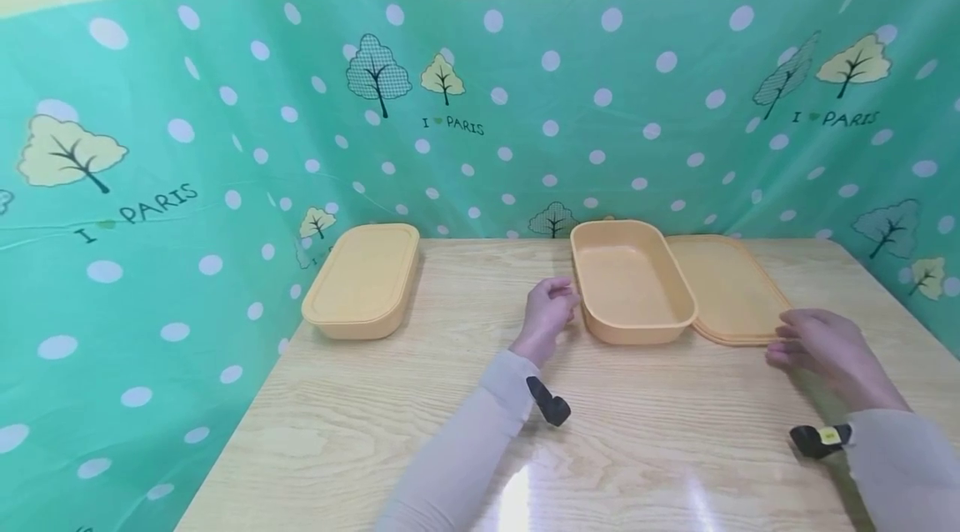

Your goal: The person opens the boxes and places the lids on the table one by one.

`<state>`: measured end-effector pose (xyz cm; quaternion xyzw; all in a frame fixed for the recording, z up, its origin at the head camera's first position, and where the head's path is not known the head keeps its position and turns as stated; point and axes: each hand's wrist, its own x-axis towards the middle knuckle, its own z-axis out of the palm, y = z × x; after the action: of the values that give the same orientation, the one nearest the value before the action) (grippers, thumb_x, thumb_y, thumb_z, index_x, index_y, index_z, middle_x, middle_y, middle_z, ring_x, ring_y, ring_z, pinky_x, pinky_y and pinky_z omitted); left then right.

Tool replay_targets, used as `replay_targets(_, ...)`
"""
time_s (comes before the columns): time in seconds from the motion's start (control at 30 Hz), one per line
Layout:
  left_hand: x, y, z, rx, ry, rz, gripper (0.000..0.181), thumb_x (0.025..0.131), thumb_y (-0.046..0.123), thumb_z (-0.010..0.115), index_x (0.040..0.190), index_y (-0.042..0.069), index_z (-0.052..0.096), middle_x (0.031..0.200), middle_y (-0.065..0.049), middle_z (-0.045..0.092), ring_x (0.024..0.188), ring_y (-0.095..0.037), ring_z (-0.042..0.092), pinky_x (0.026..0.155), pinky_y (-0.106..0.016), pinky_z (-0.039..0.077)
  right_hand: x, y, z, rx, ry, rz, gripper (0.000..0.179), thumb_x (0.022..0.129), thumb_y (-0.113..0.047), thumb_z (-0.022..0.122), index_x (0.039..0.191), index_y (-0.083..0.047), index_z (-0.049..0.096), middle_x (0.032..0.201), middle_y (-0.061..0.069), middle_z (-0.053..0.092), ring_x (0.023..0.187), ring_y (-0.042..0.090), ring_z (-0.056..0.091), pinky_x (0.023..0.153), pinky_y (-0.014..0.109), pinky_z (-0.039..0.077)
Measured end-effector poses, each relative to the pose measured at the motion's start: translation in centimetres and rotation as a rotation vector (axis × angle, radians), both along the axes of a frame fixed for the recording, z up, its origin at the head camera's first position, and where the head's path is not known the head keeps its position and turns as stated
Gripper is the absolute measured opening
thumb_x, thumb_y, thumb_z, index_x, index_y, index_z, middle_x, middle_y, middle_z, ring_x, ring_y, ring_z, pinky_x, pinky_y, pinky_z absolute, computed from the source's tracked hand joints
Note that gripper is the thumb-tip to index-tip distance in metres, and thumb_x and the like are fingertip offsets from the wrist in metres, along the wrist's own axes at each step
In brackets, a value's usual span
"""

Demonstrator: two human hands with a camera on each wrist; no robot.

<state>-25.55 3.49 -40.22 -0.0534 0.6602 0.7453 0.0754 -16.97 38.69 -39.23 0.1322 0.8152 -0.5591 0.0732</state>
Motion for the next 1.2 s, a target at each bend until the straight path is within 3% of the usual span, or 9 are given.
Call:
replay_targets(0.23,-0.1,-0.8,-0.1,-0.017,0.004,0.003,0.040,0.083,0.001,0.064,0.123,0.000,0.057,0.109,-0.009,0.061,0.099,-0.034,0.060,0.087,-0.044,0.051,-0.6,-0.9,0.6,0.062,0.059,-0.001,0.069,0.102,-0.034,0.029,0.140,0.022,0.012,0.133,0.043,0.032,0.080,0.008,0.065,0.074,0.029,0.056)
replay_targets(0.53,-0.1,-2.0,-0.1,-0.077,0.040,-0.013,0.038,0.083,0.002,0.063,0.121,0.004,0.059,0.112,-0.011,0.061,0.087,-0.018,0.060,0.084,-0.041,0.052,-1.3,-2.7,1.9,0.073,0.098,0.014,0.065,0.102,-0.031,0.030,0.138,0.021,0.020,0.130,0.039,0.036,0.080,0.007,0.064,0.075,0.029,0.056)
replay_targets(0.87,0.2,-4.0,1.2,-0.140,0.069,-0.034,0.035,0.087,0.004,0.063,0.122,0.003,0.059,0.115,-0.010,0.060,0.099,-0.019,0.059,0.084,-0.031,0.052,-2.5,-5.2,3.3,0.119,0.097,0.031,0.063,0.101,-0.034,0.036,0.136,0.018,0.030,0.129,0.037,0.042,0.081,0.007,0.064,0.074,0.026,0.056)
replay_targets(1.2,0.1,-6.2,2.4,-0.215,0.114,-0.036,0.034,0.087,0.006,0.063,0.120,0.005,0.060,0.120,-0.014,0.059,0.105,-0.022,0.058,0.086,-0.032,0.052,-3.4,-7.4,4.1,0.103,0.148,0.057,0.060,0.100,-0.031,0.037,0.134,0.018,0.033,0.125,0.035,0.044,0.082,0.012,0.065,0.075,0.028,0.056)
